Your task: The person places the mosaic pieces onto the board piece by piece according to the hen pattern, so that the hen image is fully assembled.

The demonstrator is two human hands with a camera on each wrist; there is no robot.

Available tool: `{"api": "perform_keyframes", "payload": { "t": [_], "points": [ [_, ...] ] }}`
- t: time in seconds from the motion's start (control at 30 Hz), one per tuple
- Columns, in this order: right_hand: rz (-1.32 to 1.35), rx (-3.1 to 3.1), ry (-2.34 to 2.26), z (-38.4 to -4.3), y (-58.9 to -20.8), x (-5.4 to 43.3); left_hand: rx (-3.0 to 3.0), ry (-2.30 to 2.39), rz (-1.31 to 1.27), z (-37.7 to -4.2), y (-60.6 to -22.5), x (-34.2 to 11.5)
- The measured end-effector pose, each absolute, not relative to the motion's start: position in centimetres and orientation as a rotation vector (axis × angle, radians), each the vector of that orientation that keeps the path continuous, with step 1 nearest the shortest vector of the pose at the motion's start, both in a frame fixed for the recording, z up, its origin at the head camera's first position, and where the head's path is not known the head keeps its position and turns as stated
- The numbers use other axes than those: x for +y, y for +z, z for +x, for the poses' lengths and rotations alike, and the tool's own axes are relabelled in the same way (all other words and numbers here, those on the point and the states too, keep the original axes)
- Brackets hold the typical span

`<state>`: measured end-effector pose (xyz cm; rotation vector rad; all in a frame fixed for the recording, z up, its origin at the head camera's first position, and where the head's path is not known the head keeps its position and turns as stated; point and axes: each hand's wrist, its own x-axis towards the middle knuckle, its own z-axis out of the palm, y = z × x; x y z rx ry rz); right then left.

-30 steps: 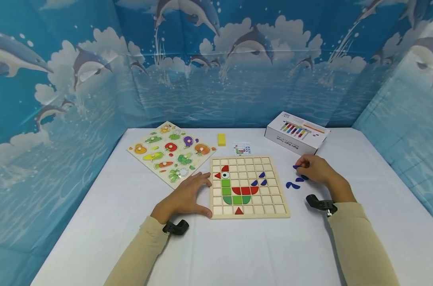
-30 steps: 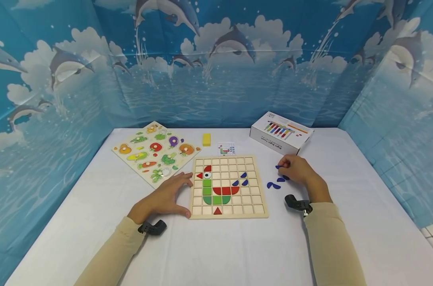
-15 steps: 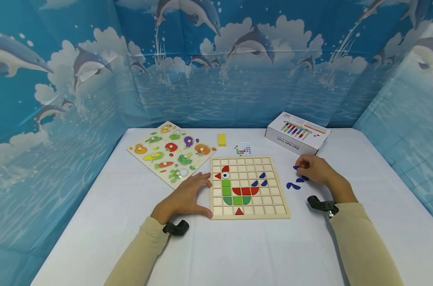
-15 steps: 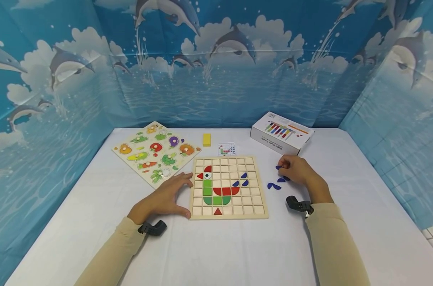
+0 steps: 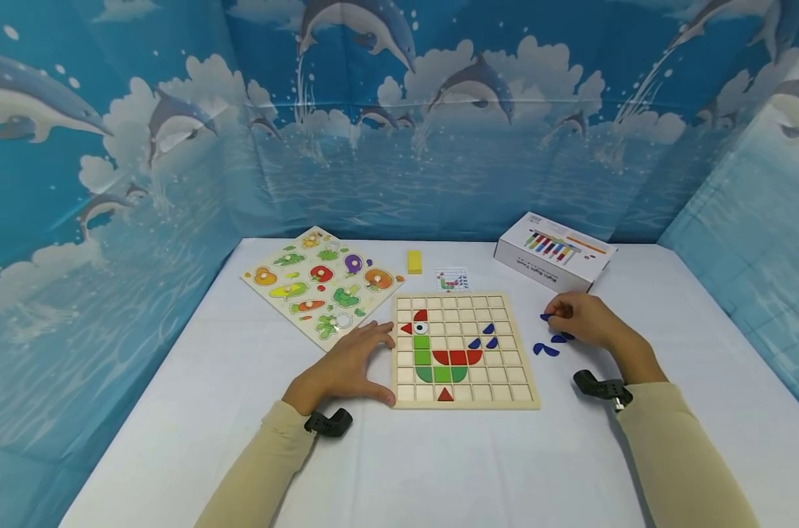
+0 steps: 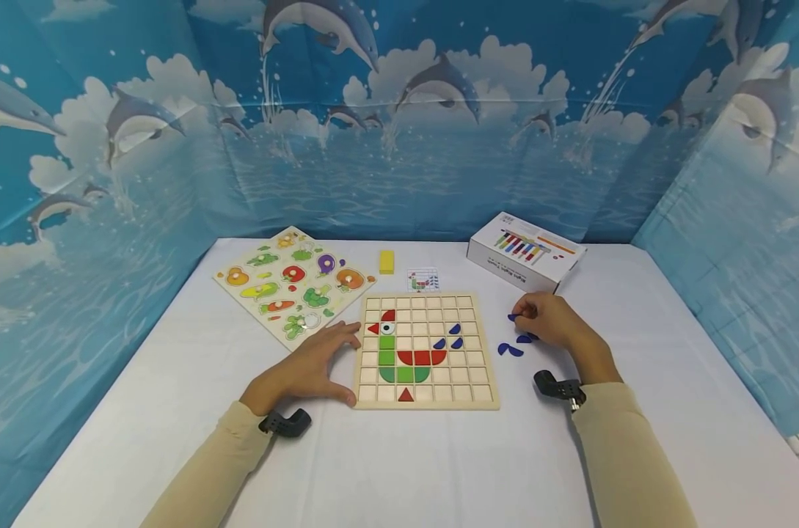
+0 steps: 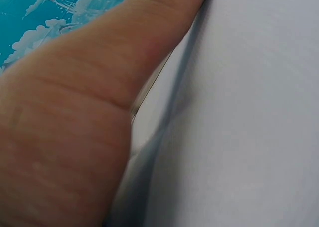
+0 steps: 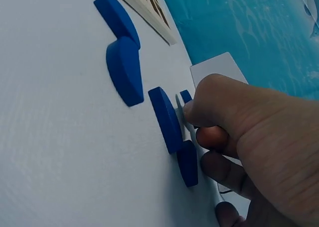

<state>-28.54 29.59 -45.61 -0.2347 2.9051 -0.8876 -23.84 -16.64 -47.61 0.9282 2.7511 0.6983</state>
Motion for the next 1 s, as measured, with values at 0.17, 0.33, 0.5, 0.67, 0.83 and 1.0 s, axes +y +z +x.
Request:
{"api": "perform_keyframes", "payload": {
  "t": [0.17,0.33,0.5,0.67,0.83,1.0],
  "points": [
    [-0.248,2.924,-0.882,-28.3,-45.4,29.5,2.753,0.688,0.917,-23.8,-47.5,-16.5],
    [-0.355,2.945,-0.896,-28.0,-45.1,28.9,2.759,0.682,0.907,-23.7,-47.4,-16.5],
    [-0.570,2.942,-0.918,-27.2,-44.8,27.7,2.762,0.672,0.910,-23.8,-47.6,-16.5],
    [-0.763,2.908,-0.922,-26.5,-44.6,25.9,2.761,0.679,0.931,-24.0,-47.7,-16.5],
    [-0.896,2.798,-0.931,-25.6,-44.5,23.9,2.765,0.680,0.940,-24.1,-47.8,-16.6],
    [-0.945,2.723,-0.879,-24.6,-44.5,22.3,2.762,0.679,0.934,-24.1,-47.9,-16.6]
  ]
}}
